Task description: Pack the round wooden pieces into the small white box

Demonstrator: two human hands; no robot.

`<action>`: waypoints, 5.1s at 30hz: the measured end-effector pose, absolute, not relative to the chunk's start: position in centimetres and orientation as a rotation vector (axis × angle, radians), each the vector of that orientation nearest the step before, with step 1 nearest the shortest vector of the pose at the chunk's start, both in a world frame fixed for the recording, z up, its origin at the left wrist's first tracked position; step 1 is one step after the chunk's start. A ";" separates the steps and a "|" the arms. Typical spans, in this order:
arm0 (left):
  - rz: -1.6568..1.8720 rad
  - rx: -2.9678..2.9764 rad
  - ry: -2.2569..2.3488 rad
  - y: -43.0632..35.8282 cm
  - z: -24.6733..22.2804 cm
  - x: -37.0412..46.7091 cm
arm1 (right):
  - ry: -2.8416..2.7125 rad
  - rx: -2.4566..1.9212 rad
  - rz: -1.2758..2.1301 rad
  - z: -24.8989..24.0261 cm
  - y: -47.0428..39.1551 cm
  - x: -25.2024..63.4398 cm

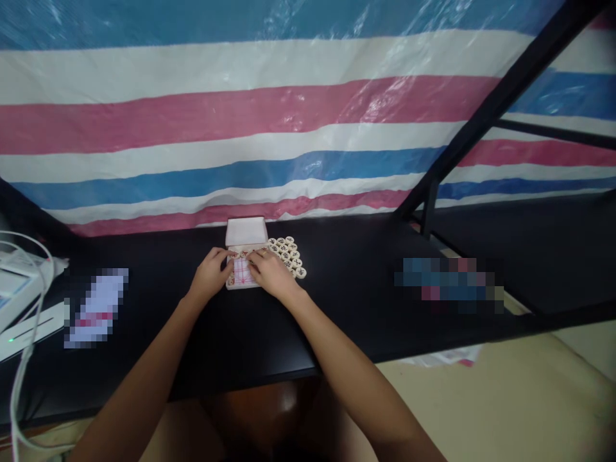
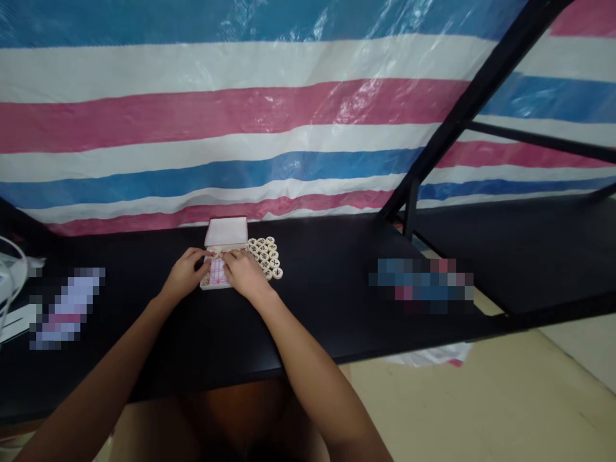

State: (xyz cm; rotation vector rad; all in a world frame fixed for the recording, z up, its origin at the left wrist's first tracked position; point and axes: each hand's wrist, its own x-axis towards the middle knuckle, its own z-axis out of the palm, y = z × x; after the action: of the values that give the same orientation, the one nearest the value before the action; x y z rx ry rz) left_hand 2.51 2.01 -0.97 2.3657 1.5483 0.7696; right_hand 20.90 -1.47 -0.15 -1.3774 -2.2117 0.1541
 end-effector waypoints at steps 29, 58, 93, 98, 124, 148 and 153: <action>0.697 2.091 1.561 0.8 -0.2 2.2 | -1.507 -1.677 0.391 1.1 -8.2 27.0; 0.770 2.113 1.559 1.0 -1.0 2.4 | -1.461 -1.749 0.312 -2.6 -7.1 30.5; 0.731 2.264 1.400 1.1 -1.5 1.5 | -2.085 -1.332 0.008 -2.4 -8.6 24.0; 0.661 2.328 1.462 0.6 -1.1 1.7 | -2.153 -1.362 -0.002 -2.6 -8.4 23.9; 0.629 2.163 1.499 -0.2 -0.6 1.7 | -2.141 -1.363 0.025 -3.0 -8.5 23.9; 0.258 2.186 1.964 3.9 3.5 6.0 | -2.159 -1.463 0.054 -2.5 -8.8 23.9; 0.858 2.027 1.804 1.9 1.8 2.4 | -2.133 -1.493 0.061 -2.3 -9.0 23.8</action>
State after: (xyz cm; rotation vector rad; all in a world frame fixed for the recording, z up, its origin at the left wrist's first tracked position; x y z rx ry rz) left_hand 2.43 1.91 1.85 2.0267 1.8036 0.8576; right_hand 23.81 -9.00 -2.31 -1.4925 -2.1331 0.0606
